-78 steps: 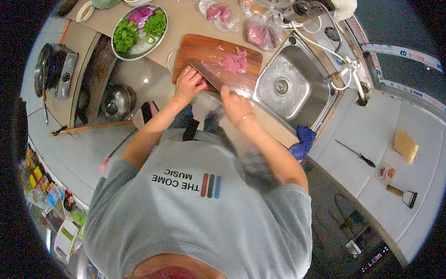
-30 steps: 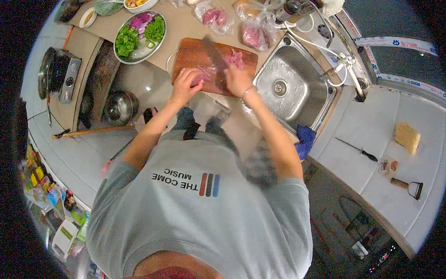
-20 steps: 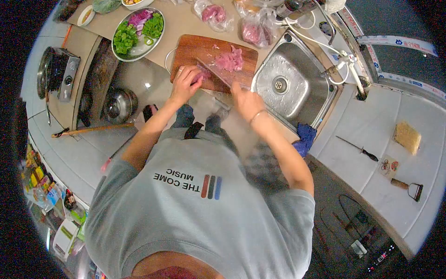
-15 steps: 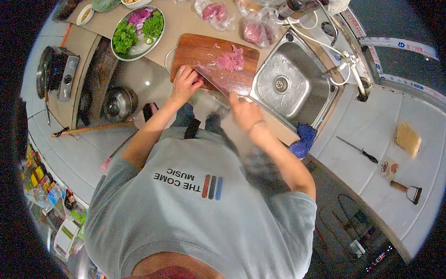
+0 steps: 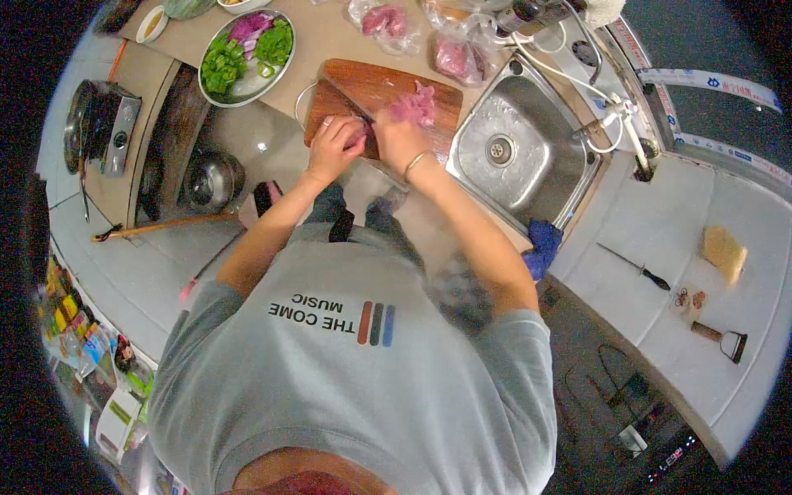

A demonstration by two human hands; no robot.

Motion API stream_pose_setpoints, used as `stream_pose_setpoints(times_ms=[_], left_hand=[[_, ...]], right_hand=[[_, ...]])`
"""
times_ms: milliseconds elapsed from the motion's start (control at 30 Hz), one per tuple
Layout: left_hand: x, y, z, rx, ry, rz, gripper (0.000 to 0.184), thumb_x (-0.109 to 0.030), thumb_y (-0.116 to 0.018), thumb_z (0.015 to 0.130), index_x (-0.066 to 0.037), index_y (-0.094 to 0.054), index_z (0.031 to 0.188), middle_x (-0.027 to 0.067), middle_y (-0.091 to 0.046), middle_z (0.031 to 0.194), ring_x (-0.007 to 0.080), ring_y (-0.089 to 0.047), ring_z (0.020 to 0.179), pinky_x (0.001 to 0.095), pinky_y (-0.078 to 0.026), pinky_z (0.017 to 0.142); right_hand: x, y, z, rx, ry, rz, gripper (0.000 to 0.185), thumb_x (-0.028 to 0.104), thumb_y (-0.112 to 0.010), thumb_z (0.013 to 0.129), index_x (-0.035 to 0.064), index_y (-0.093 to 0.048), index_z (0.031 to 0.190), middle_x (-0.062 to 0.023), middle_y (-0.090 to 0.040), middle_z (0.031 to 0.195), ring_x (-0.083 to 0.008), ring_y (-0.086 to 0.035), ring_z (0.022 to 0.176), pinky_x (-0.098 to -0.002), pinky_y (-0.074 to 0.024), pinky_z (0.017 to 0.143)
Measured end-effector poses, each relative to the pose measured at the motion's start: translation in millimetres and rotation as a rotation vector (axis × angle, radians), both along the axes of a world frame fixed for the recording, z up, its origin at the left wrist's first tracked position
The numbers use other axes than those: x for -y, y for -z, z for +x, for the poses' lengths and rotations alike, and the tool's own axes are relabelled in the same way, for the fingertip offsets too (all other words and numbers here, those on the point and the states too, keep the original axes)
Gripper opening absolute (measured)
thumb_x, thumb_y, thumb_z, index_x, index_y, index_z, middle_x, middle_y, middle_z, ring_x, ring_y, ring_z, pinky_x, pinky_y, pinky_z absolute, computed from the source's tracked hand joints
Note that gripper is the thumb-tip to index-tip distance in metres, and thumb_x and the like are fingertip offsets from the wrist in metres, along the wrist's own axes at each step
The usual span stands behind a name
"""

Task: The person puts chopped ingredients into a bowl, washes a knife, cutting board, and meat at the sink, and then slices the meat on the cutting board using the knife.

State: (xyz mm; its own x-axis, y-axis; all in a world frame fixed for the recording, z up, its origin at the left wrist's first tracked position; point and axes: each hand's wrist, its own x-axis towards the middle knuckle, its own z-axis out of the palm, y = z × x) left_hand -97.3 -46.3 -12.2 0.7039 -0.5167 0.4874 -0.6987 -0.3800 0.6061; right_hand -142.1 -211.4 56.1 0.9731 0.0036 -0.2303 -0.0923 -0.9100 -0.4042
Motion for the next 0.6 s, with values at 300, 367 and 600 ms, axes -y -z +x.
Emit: stream_pose_setpoints(times_ms=[300, 367, 600], left_hand=[[-3, 2, 1, 0.054, 0.021, -0.058, 0.024, -0.010, -0.072, 0.071, -0.004, -0.060, 0.091, 0.0110, -0.059, 0.098, 0.0316, -0.056, 0.089, 0.0395, -0.046, 0.077], [-3, 1, 0, 0.049, 0.019, -0.019, 0.025, -0.009, -0.072, 0.069, -0.003, -0.060, 0.090, 0.0113, -0.058, 0.098, 0.0318, -0.056, 0.089, 0.0398, -0.046, 0.077], [1, -4, -1, 0.085, -0.042, 0.048, 0.021, -0.008, -0.070, 0.062, -0.006, -0.057, 0.078, 0.0076, -0.056, 0.090, 0.0276, -0.055, 0.087, 0.0369, -0.047, 0.074]], right_hand=[[25, -34, -72, -0.101, 0.023, -0.146, 0.022, 0.014, -0.049, 0.086, 0.0065, -0.044, 0.106, -0.0249, -0.062, 0.068, -0.0433, -0.063, 0.066, -0.0529, -0.0504, 0.058], [18, -49, -86, -0.090, -0.004, -0.140, 0.023, 0.011, -0.050, 0.084, 0.0055, -0.044, 0.105, -0.0238, -0.062, 0.068, -0.0419, -0.064, 0.066, -0.0518, -0.0511, 0.059], [10, -40, -78, -0.124, -0.067, -0.120, 0.024, 0.004, -0.048, 0.080, 0.0022, -0.044, 0.104, -0.0221, -0.065, 0.073, -0.0396, -0.065, 0.068, -0.0482, -0.0535, 0.063]])
